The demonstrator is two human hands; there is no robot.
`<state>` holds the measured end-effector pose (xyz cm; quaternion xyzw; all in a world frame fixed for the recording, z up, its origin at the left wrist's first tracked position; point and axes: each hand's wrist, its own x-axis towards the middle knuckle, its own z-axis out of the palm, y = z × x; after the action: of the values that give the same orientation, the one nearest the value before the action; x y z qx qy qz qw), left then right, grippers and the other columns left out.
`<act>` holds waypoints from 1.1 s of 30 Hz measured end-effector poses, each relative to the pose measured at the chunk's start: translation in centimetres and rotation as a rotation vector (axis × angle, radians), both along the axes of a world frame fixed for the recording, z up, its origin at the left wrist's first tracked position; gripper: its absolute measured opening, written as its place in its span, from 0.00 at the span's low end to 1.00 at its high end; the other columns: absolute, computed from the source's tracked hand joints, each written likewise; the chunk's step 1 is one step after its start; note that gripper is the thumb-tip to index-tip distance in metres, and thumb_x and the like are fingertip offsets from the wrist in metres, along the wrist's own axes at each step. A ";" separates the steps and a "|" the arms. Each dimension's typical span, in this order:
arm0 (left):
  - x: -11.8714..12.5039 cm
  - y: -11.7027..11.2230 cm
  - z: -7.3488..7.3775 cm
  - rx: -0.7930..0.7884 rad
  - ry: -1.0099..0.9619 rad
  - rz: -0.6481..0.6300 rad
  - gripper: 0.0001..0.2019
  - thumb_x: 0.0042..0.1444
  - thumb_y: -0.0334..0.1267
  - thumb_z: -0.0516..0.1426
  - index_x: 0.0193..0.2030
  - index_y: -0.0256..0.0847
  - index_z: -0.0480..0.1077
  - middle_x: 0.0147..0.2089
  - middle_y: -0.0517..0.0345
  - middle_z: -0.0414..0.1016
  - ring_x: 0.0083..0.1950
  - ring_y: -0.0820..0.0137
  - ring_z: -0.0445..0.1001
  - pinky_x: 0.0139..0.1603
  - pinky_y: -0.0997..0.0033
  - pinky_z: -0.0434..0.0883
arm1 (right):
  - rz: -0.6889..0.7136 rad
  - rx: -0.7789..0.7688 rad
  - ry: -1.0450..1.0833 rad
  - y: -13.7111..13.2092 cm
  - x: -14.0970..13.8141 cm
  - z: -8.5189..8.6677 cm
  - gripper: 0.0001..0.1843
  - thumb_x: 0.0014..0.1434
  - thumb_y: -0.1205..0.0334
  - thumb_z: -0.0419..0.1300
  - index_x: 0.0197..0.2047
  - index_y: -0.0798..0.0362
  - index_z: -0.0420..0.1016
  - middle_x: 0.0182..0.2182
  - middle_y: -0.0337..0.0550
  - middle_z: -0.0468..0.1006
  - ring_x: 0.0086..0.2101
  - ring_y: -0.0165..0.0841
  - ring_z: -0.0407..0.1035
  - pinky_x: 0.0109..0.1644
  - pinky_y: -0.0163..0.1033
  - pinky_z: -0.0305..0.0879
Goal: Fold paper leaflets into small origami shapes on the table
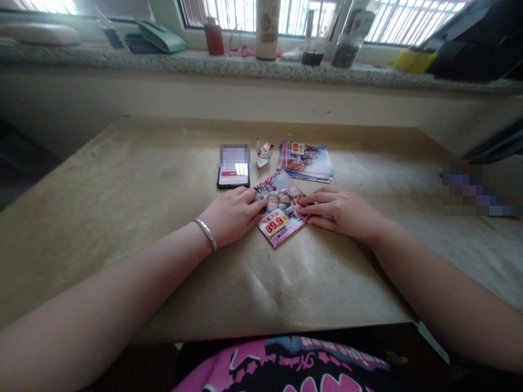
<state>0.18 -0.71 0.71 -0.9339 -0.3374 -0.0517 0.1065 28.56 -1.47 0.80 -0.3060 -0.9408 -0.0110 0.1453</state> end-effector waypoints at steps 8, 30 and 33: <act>-0.1 0.5 -0.9 -0.166 -0.212 -0.158 0.16 0.66 0.34 0.44 0.52 0.35 0.69 0.58 0.46 0.69 0.59 0.64 0.67 0.60 0.60 0.68 | -0.050 0.031 -0.003 0.0 0.1 0.1 0.14 0.64 0.61 0.53 0.46 0.43 0.80 0.46 0.39 0.80 0.44 0.36 0.73 0.48 0.44 0.70; -0.4 -0.3 0.0 -0.332 -0.034 -0.304 0.24 0.63 0.46 0.49 0.65 0.52 0.59 0.70 0.59 0.55 0.70 0.55 0.52 0.68 0.49 0.53 | -0.107 0.020 0.068 0.6 -0.1 -0.5 0.12 0.62 0.64 0.54 0.42 0.47 0.80 0.44 0.40 0.81 0.43 0.35 0.74 0.49 0.43 0.69; -0.3 -0.2 -0.1 -0.355 -0.081 -0.343 0.25 0.62 0.45 0.51 0.65 0.46 0.60 0.69 0.54 0.56 0.71 0.56 0.51 0.69 0.51 0.53 | -0.074 0.011 0.097 0.6 -0.3 -0.5 0.11 0.61 0.64 0.55 0.42 0.47 0.80 0.43 0.41 0.81 0.43 0.35 0.74 0.50 0.44 0.69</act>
<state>-0.12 -0.89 0.63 -0.9787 -0.1818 -0.0463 -0.0833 28.29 -0.84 0.32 -0.3401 -0.9206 -0.0069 0.1918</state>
